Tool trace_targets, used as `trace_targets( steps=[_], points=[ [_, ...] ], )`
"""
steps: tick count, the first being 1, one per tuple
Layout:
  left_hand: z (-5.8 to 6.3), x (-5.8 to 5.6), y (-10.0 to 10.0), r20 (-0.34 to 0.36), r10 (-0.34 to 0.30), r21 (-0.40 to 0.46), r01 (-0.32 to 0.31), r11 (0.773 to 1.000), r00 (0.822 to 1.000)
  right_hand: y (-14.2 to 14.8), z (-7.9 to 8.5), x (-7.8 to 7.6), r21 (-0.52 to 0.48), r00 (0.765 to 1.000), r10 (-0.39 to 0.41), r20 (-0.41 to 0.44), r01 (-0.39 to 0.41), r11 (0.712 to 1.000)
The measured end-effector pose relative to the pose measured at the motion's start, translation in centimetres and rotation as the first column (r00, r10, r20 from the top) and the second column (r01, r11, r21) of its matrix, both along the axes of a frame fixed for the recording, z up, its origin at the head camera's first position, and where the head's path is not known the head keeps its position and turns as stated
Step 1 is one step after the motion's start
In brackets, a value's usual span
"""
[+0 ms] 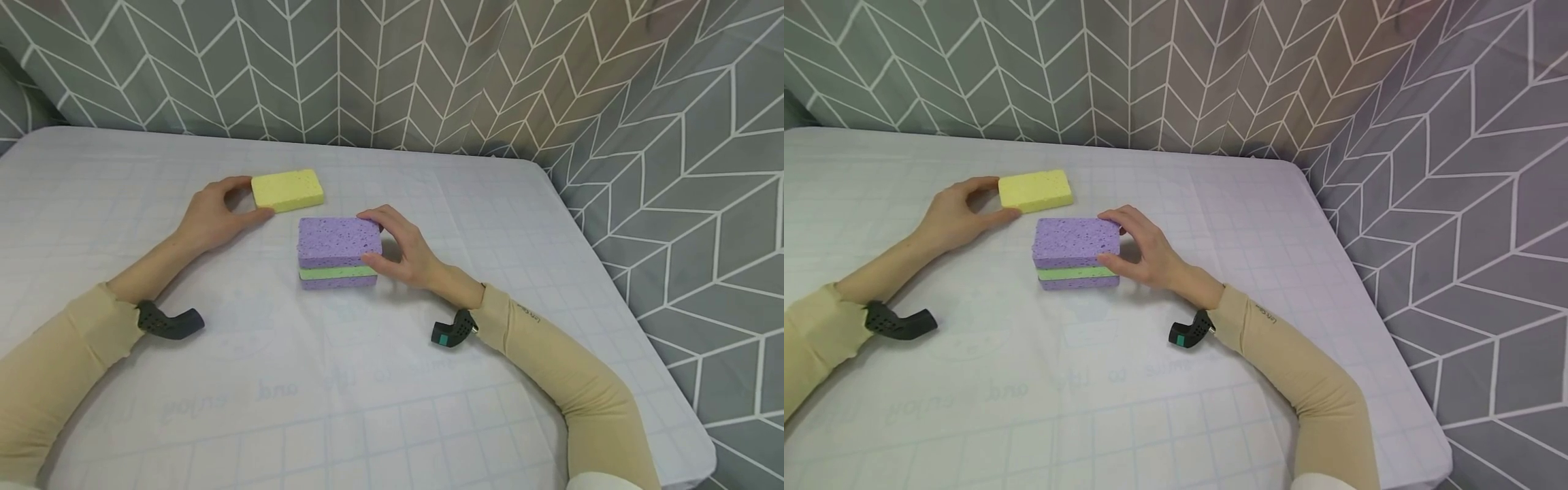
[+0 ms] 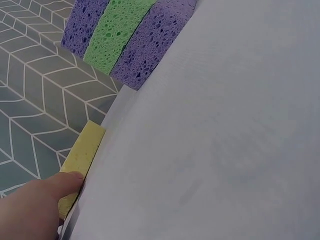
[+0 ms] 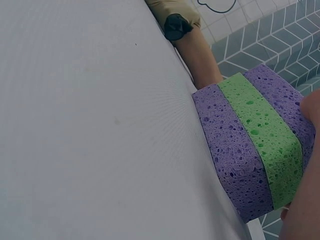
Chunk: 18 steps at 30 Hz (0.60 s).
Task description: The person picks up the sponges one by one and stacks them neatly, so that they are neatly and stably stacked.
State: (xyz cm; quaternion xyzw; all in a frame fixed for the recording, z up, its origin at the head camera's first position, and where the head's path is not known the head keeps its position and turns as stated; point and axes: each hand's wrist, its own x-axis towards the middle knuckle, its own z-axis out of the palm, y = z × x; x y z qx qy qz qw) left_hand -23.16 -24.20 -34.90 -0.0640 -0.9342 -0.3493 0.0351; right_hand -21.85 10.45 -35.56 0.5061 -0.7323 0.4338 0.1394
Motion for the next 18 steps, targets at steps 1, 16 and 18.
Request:
trace_targets(
  steps=[1,16,18],
  points=[
    [-0.03,0.03,0.01,-0.001,0.002,0.002,-0.002,1.0,1.0,0.01,0.02,0.0,0.0,1.0,0.0,-0.001,0.0,1.0],
    [-0.32,0.02,-0.18,-0.033,-0.012,-0.009,0.012,1.0,0.999,-0.11,0.03,-0.04,0.001,1.0,-0.001,-0.001,0.001,1.0],
    [-0.29,0.02,-0.21,-0.032,-0.014,-0.012,0.014,1.0,0.999,-0.13,-0.03,-0.09,-0.001,1.0,0.002,-0.002,-0.002,1.0]
  ],
)
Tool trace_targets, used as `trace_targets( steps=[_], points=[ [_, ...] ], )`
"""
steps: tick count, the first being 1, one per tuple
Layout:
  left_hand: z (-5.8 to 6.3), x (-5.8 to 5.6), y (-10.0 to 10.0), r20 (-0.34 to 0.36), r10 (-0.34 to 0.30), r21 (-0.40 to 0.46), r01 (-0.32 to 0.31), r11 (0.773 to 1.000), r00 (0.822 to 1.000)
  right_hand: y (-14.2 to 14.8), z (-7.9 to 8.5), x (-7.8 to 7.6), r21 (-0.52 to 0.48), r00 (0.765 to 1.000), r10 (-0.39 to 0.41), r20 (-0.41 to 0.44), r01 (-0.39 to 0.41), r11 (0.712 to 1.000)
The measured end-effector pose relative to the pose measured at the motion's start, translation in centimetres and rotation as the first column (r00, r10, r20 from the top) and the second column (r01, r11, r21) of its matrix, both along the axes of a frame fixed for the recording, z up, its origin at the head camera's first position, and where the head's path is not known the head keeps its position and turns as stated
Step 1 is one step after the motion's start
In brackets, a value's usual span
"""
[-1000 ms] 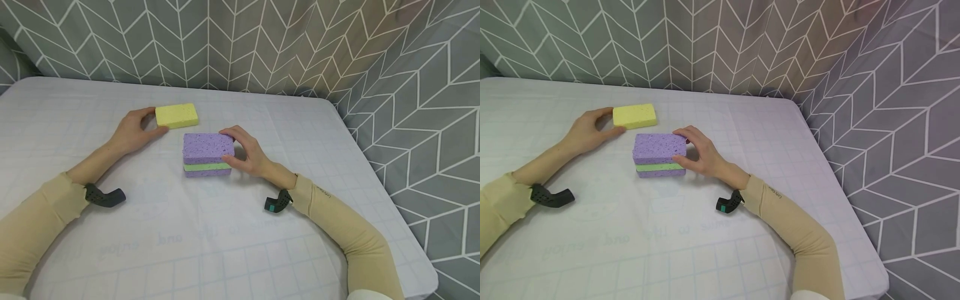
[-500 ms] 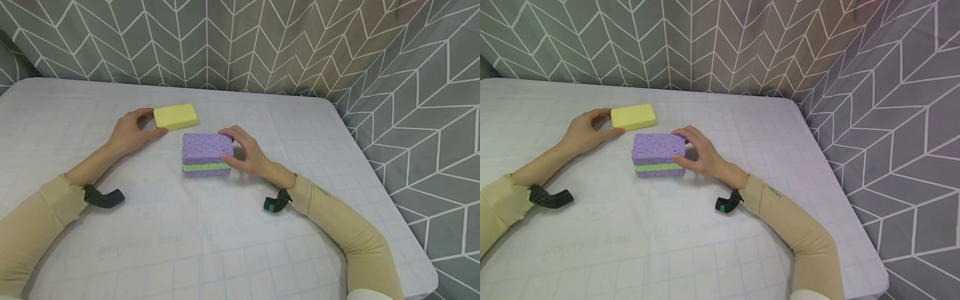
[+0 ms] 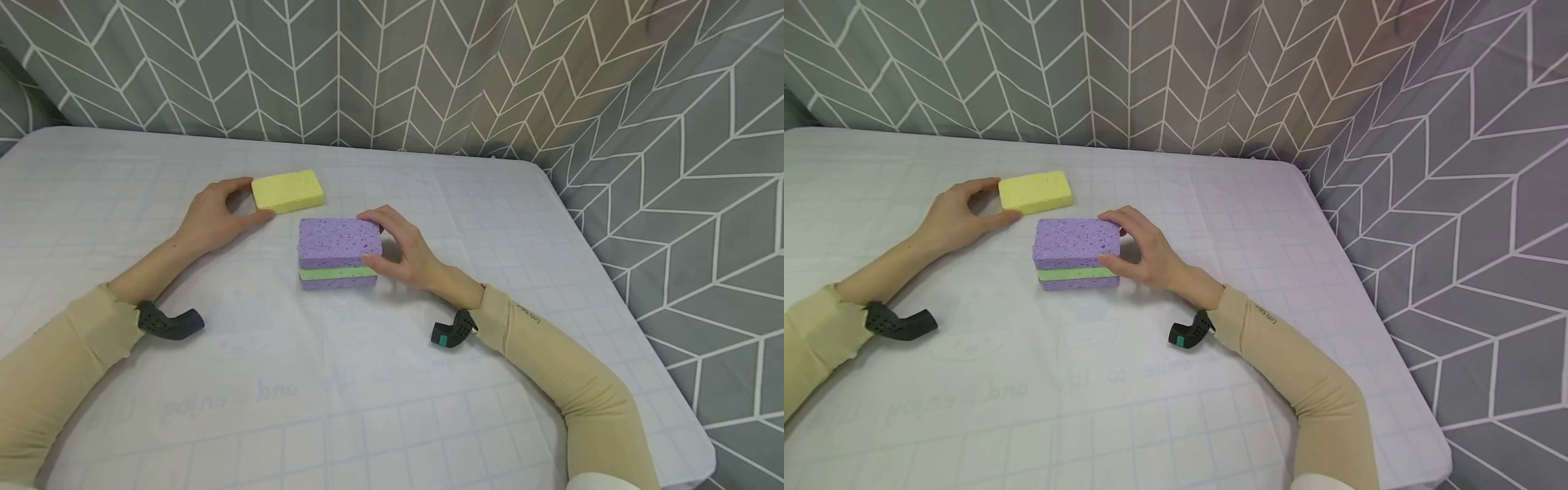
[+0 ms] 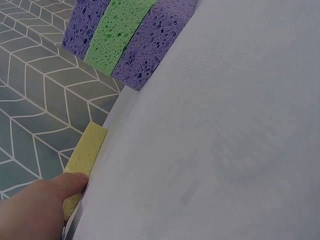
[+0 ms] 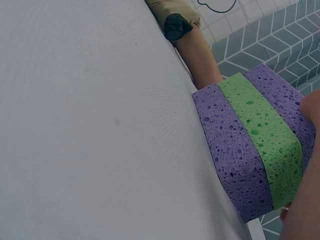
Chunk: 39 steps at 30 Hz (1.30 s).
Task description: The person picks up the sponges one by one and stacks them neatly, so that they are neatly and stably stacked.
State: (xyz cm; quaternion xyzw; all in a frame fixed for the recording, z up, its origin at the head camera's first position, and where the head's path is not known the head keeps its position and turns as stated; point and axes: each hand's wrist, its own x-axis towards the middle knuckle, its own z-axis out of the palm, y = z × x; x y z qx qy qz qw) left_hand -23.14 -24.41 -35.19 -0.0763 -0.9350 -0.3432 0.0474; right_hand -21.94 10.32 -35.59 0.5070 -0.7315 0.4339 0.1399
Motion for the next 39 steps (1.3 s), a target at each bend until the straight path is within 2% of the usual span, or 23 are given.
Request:
trace_targets(
  steps=[22,39],
  points=[
    [0.06,0.27,0.06,-0.009,0.027,0.062,-0.026,0.998,1.0,-0.08,-0.13,-0.06,0.0,1.0,-0.003,0.004,0.003,1.0],
    [-0.09,0.45,0.17,-0.03,0.039,0.066,-0.037,0.997,0.999,-0.07,0.05,0.17,0.005,1.0,0.0,0.016,0.0,1.0]
  ],
)
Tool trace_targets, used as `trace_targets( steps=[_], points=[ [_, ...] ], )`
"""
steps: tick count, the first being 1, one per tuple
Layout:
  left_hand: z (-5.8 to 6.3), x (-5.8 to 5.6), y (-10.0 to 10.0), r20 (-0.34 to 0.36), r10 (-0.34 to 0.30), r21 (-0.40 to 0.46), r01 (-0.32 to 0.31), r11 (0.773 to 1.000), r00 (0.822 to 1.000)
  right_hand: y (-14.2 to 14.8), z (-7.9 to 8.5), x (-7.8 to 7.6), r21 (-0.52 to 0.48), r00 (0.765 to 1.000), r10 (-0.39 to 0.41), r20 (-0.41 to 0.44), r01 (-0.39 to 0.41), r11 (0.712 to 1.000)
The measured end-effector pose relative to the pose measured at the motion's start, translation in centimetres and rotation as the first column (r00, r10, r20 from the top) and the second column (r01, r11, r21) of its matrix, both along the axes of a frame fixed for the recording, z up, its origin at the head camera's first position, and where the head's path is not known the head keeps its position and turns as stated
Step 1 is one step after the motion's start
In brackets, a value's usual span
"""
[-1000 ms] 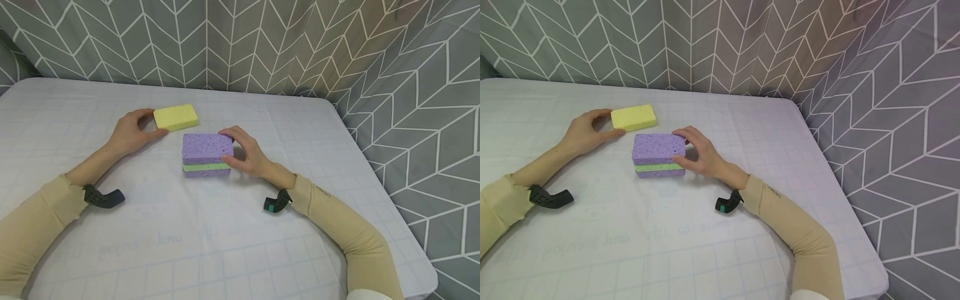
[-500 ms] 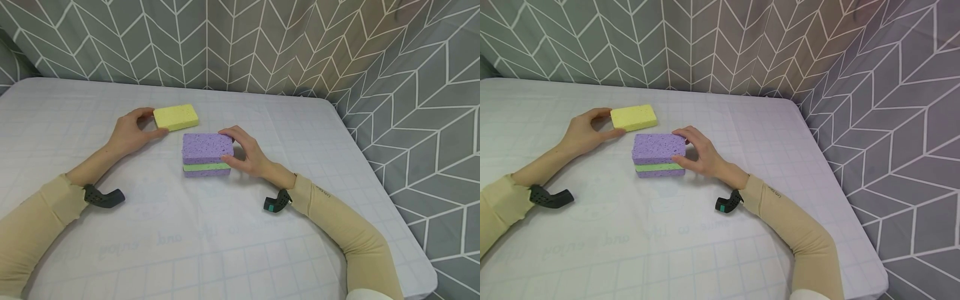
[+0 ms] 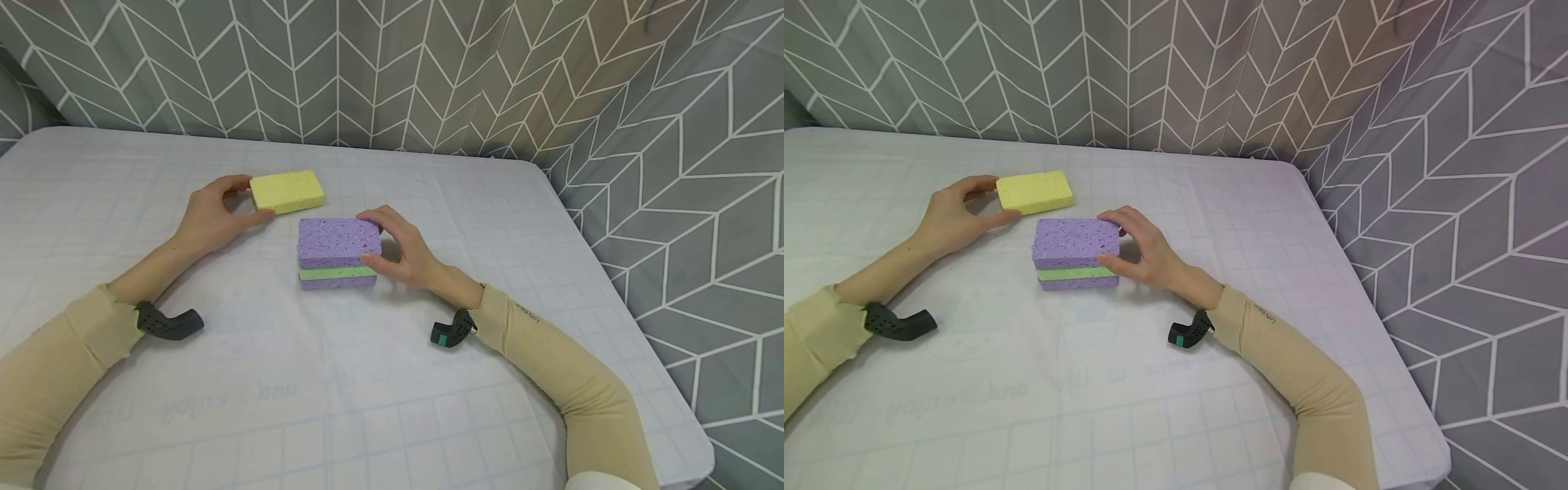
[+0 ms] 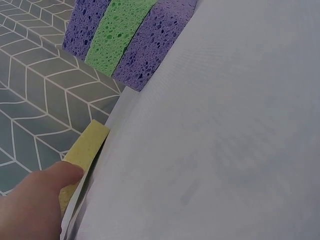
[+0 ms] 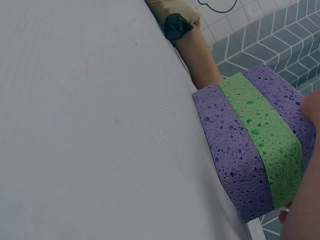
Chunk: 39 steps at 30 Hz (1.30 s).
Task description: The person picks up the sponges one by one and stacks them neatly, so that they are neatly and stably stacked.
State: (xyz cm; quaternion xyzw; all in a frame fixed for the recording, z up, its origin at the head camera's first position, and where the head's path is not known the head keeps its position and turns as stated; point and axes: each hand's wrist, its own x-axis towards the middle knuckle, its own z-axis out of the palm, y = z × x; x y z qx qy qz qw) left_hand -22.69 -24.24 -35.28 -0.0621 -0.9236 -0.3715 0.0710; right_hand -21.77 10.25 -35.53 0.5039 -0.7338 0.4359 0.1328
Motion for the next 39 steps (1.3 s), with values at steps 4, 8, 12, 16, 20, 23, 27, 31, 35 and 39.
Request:
trace_targets(
  steps=[4,8,12,16,20,23,27,31,35,39],
  points=[
    [0.02,0.03,0.05,-0.005,-0.002,0.005,0.002,1.0,1.0,0.02,-0.03,0.01,0.001,1.0,-0.004,-0.002,0.004,1.0],
    [0.02,0.04,0.07,-0.013,-0.006,0.01,0.006,1.0,1.0,0.03,-0.07,0.0,0.003,1.0,-0.009,-0.005,0.009,1.0],
    [0.05,0.11,0.08,-0.027,-0.01,0.013,0.01,1.0,1.0,0.0,-0.05,0.0,-0.001,1.0,-0.01,-0.008,0.01,1.0],
    [0.08,0.14,0.09,-0.043,-0.012,0.021,0.013,1.0,0.999,0.02,-0.09,-0.01,-0.004,1.0,-0.007,-0.007,0.007,1.0],
    [0.1,0.13,0.1,-0.05,-0.011,0.021,0.012,1.0,0.999,0.03,-0.12,-0.02,-0.001,1.0,-0.006,-0.005,0.006,1.0],
    [0.14,0.14,0.13,-0.059,-0.011,0.022,0.012,1.0,0.998,0.04,-0.12,-0.03,0.002,1.0,-0.007,-0.004,0.007,1.0],
    [0.16,0.2,0.15,-0.084,-0.014,0.03,0.017,0.999,0.996,0.04,-0.1,-0.04,0.004,1.0,-0.009,-0.004,0.009,1.0],
    [0.14,0.25,0.18,-0.108,-0.019,0.037,0.023,0.999,0.994,0.03,-0.05,-0.02,0.004,1.0,-0.009,-0.004,0.009,1.0],
    [0.16,0.31,0.24,-0.117,-0.018,0.034,0.022,0.999,0.993,-0.01,0.04,0.05,0.001,1.0,-0.008,-0.002,0.008,1.0],
    [0.17,0.33,0.23,-0.126,-0.018,0.033,0.022,0.999,0.992,-0.05,0.12,0.12,-0.001,1.0,-0.01,-0.001,0.01,1.0]
  ],
)
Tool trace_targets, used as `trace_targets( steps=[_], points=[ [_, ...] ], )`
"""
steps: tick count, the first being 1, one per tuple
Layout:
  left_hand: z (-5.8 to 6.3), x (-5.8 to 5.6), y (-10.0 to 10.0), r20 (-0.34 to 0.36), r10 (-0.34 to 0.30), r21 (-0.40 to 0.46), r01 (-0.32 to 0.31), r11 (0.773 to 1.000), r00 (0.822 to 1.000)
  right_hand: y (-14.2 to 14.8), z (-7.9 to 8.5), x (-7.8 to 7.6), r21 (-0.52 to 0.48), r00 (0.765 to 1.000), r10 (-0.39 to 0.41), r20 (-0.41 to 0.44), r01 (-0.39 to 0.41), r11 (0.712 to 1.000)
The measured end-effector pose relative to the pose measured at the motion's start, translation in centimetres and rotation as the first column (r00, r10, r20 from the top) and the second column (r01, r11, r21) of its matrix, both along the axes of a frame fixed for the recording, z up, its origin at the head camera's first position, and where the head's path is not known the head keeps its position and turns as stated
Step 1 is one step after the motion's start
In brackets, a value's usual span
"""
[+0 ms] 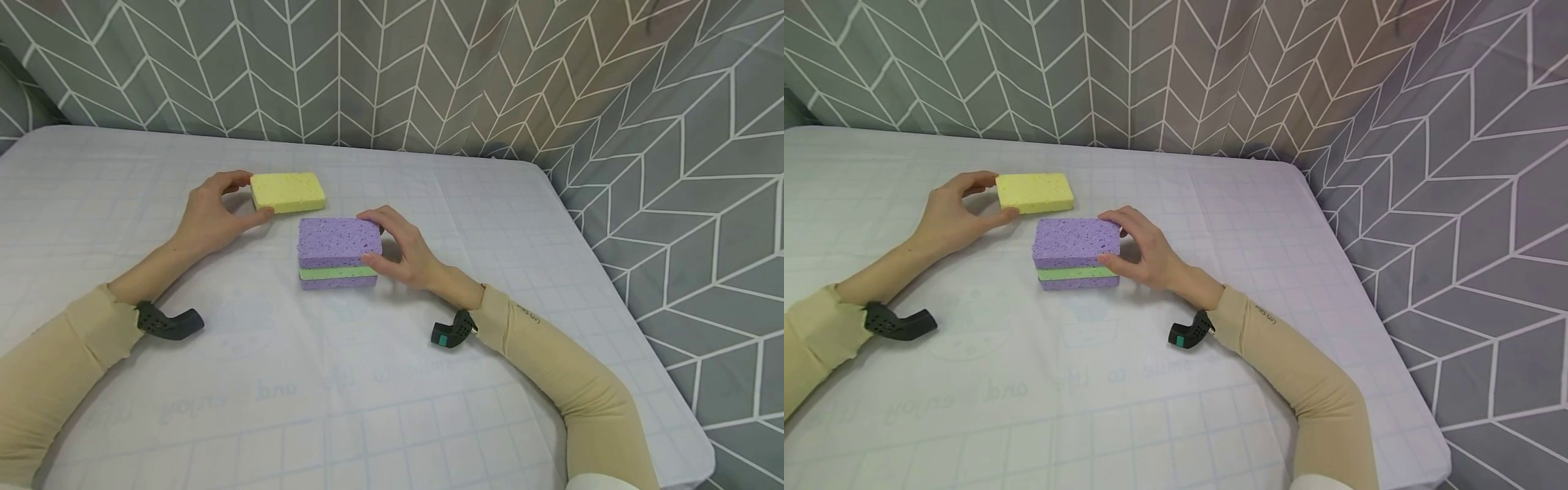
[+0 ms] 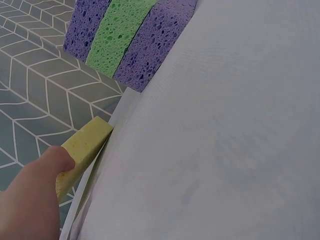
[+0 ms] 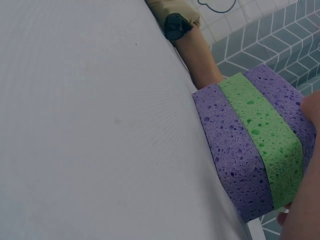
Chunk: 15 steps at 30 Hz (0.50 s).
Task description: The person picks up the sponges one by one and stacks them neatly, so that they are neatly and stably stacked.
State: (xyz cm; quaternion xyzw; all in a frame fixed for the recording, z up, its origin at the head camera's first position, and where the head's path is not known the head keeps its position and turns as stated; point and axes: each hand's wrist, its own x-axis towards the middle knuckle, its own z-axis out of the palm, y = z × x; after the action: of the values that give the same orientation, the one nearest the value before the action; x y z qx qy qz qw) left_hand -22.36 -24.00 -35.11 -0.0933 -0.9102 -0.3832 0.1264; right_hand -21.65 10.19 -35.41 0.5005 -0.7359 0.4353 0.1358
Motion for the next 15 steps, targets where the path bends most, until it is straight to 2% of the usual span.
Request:
trace_targets(
  steps=[9,15],
  points=[
    [-0.06,0.03,-0.1,-0.013,0.0,0.026,0.0,1.0,1.0,0.02,0.02,0.05,0.002,1.0,0.001,0.001,-0.001,1.0],
    [0.06,0.18,0.01,-0.047,0.001,0.049,0.001,0.999,0.999,-0.02,0.06,0.07,-0.005,1.0,0.007,-0.001,-0.007,1.0]
  ],
)
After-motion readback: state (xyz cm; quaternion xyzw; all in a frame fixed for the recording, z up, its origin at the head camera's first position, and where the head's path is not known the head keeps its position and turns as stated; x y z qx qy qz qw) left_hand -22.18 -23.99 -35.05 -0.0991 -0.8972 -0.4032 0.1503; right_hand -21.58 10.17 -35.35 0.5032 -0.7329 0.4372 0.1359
